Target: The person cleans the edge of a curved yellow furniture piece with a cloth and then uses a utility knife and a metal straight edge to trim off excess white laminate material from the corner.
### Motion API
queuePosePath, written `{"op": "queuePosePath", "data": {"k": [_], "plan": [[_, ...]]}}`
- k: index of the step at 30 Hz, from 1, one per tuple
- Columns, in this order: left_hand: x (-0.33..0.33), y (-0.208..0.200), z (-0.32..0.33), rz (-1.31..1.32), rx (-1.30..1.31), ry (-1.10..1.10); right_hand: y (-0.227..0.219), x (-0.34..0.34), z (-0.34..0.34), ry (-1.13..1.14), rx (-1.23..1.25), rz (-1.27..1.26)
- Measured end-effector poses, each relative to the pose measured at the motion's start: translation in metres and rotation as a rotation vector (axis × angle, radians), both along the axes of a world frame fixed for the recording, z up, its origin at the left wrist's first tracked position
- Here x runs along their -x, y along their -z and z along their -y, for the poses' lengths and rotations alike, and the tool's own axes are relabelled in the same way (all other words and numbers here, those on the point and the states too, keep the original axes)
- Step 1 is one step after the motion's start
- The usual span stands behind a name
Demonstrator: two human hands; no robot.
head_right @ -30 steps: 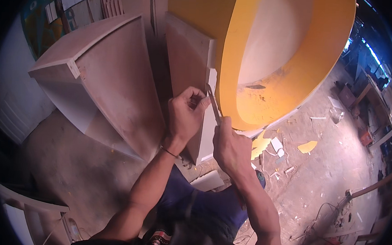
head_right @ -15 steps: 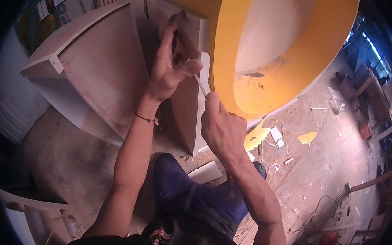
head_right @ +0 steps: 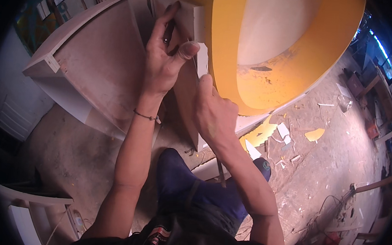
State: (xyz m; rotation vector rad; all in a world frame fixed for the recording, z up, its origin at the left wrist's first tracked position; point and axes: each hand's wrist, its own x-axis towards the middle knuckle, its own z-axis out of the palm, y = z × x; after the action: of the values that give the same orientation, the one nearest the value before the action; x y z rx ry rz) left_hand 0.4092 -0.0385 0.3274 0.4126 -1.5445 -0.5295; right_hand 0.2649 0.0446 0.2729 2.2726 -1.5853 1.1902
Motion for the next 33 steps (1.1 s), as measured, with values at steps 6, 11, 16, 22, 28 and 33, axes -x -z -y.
{"op": "queuePosePath", "data": {"k": [6, 11, 16, 22, 28, 33], "plan": [[-0.011, -0.006, 0.005, 0.044, 0.055, -0.002, 0.001, 0.013, -0.006, -0.039, -0.074, -0.047], [-0.038, -0.044, 0.018, 0.586, 0.442, -0.442, 0.000, 0.015, -0.016, -0.046, -0.144, -0.035], [-0.044, -0.058, 0.037, 0.592, 0.604, -0.347, 0.000, 0.011, -0.014, -0.052, -0.226, -0.022], [-0.047, -0.039, 0.053, 0.519, 0.520, -0.299, 0.011, -0.005, -0.003, -0.025, -0.215, 0.033], [-0.045, -0.036, 0.060, 0.442, 0.526, -0.169, 0.001, 0.012, -0.015, -0.098, -0.209, -0.084], [-0.048, -0.040, 0.053, 0.464, 0.565, -0.231, -0.016, 0.017, -0.023, -0.023, -0.203, -0.172]]}}
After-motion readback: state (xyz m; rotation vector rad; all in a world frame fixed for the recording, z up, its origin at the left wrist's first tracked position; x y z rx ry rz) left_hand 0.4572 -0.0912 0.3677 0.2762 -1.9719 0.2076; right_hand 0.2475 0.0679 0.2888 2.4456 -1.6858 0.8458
